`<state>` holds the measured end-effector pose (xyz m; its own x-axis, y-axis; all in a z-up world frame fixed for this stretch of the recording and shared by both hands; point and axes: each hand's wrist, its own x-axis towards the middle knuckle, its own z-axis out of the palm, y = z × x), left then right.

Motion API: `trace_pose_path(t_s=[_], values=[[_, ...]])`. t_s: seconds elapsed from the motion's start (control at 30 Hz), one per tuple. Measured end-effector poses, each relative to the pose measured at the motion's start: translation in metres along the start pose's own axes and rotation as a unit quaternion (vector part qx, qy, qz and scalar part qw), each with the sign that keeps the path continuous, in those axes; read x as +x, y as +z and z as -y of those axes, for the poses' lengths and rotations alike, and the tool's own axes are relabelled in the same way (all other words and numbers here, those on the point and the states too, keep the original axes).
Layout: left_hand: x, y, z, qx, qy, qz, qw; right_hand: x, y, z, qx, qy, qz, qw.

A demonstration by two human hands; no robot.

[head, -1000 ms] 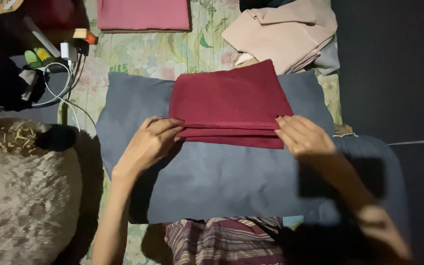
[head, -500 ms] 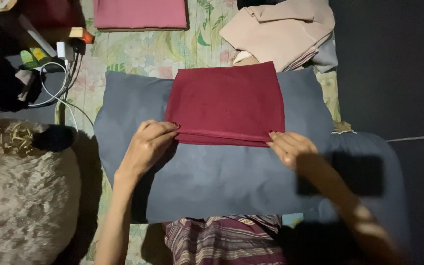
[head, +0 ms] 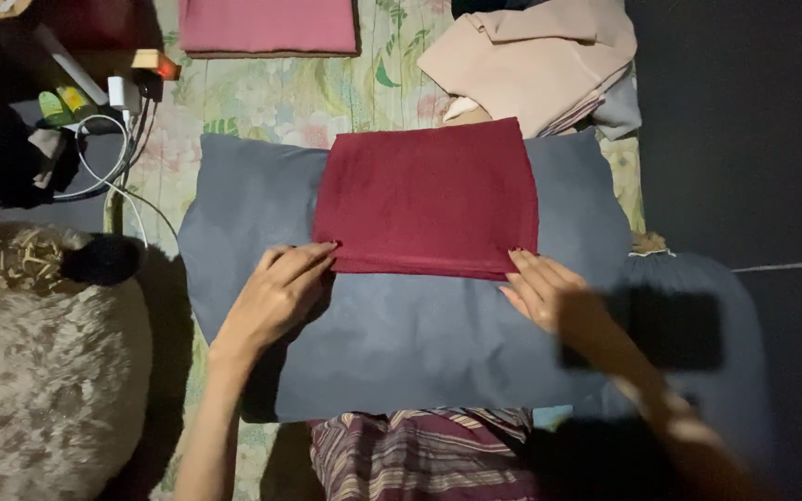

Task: The person folds a maroon cloth into a compact square on a gray pillow, then unfolds a light pink cloth and begins to fold it. The person handles the items by hand without using tools.

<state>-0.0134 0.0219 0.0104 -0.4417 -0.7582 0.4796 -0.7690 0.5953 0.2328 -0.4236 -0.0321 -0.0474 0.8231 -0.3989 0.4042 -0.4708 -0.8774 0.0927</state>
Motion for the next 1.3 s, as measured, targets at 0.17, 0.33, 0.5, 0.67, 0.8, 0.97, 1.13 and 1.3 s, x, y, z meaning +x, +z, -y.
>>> trace_pose_path(t_s=[0.17,0.33,0.5,0.67,0.8,0.97,1.13,1.3], values=[[0.012,-0.009,-0.005,0.113,0.040,0.057,0.991,-0.012,0.018,0.000,-0.064,0.026,-0.030,0.997],[0.001,0.011,0.019,0.067,0.050,0.020,0.996,-0.006,0.014,-0.021,-0.055,0.014,-0.058,0.997],[0.048,-0.005,0.025,-0.134,-0.009,-0.126,0.983,0.035,-0.033,-0.062,0.093,0.157,-0.107,0.977],[0.124,-0.061,0.002,-0.194,-0.035,-0.270,0.942,0.115,-0.111,-0.084,0.190,0.198,-0.296,0.915],[0.140,-0.092,-0.024,-0.188,-0.051,-0.344,0.919,0.138,-0.163,-0.058,0.204,0.212,-0.416,0.860],[0.142,-0.117,-0.056,-0.132,-0.139,-0.321,0.927,0.134,-0.187,-0.036,0.190,0.254,-0.370,0.873],[0.135,-0.043,0.000,-0.141,-0.178,-0.239,0.944,0.137,-0.117,-0.065,0.282,0.355,-0.238,0.859],[0.109,0.043,0.050,-0.182,-0.321,-0.124,0.921,0.094,0.029,-0.110,0.229,0.427,-0.111,0.868]])
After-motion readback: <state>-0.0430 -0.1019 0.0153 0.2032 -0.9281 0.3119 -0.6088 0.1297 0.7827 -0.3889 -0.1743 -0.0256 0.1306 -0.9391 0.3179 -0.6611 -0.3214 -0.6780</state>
